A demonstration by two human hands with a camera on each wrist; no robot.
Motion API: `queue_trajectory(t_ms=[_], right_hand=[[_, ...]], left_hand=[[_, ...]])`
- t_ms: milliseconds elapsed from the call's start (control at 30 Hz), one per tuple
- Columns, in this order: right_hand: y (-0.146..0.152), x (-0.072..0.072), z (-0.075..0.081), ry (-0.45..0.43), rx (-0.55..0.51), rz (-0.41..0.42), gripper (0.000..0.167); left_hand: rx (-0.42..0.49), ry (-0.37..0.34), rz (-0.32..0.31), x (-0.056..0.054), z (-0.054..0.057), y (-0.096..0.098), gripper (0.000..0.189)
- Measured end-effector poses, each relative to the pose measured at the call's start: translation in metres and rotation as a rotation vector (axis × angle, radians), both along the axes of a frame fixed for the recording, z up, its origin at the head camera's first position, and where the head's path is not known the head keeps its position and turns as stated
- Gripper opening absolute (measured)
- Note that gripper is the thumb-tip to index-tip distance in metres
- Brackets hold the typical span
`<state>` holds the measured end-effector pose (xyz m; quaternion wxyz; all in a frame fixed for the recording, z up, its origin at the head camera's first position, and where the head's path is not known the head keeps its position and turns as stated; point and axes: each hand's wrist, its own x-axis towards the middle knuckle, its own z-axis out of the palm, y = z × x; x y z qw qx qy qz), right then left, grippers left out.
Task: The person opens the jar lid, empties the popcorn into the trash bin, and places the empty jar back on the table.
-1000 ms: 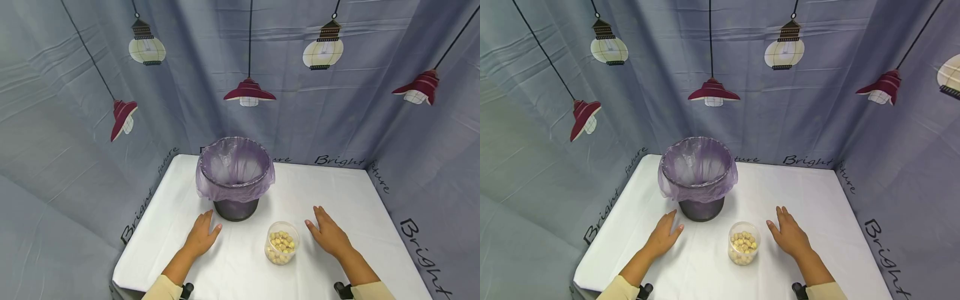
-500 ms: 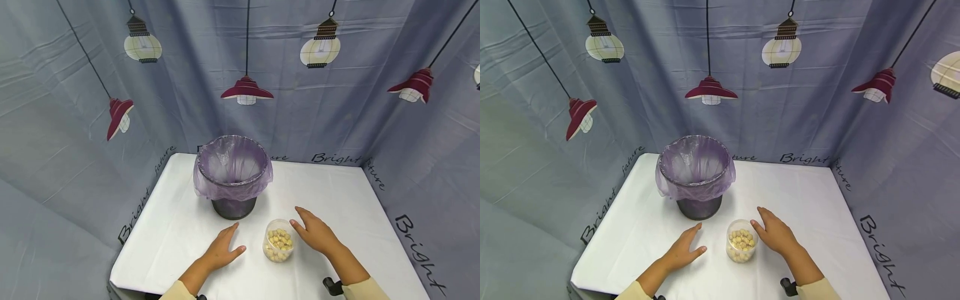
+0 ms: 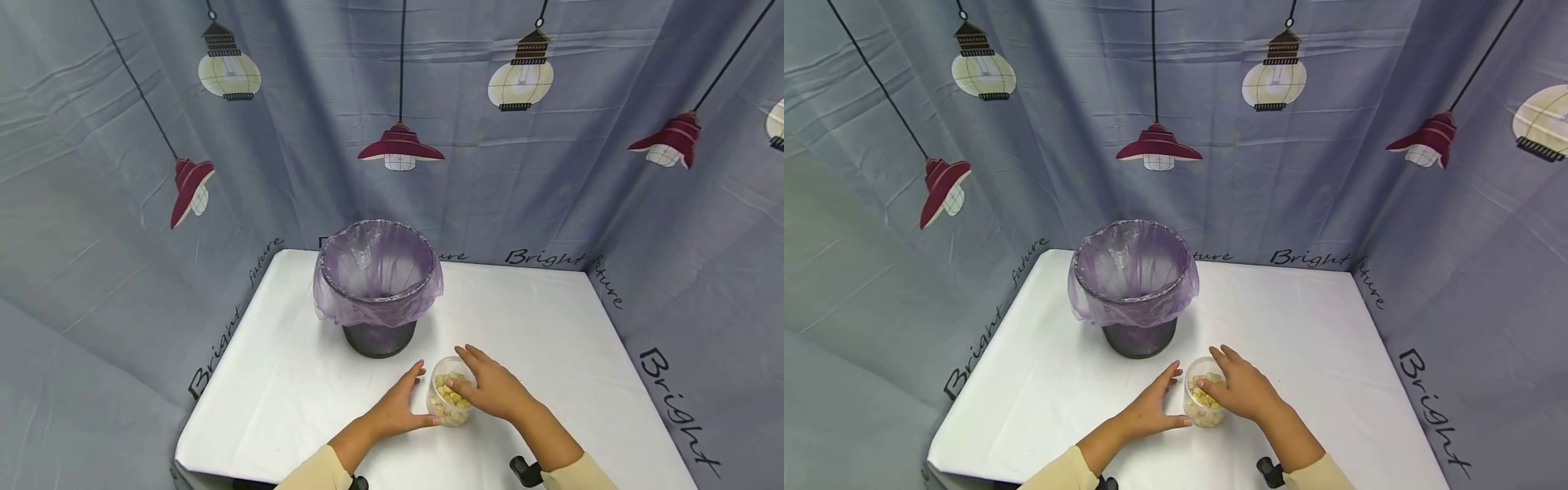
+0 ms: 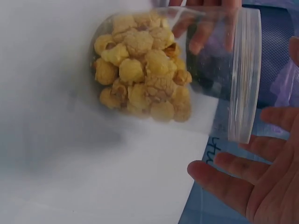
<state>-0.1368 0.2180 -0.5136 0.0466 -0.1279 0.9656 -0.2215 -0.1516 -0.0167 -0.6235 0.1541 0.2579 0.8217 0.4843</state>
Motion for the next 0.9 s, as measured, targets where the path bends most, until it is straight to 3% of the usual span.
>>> queue_trajectory(t_ms=[133,267,633,900], right_hand=[[-0.003,0.0,-0.005,0.01,0.009,0.015,0.074],[-0.006,0.001,-0.011,0.003,0.012,0.01,0.076],[-0.014,0.002,-0.013,-0.021,0.033,0.009,0.089],[-0.016,0.001,-0.016,0.014,0.062,-0.012,0.099]], left_hand=[[0.073,-0.066,-0.005,-0.001,-0.001,0.011,0.113],[0.119,-0.087,-0.02,-0.001,-0.002,0.017,0.114],[0.285,-0.054,-0.111,-0.006,-0.01,0.037,0.108],[0.208,0.02,-0.06,-0.01,-0.013,0.045,0.107]])
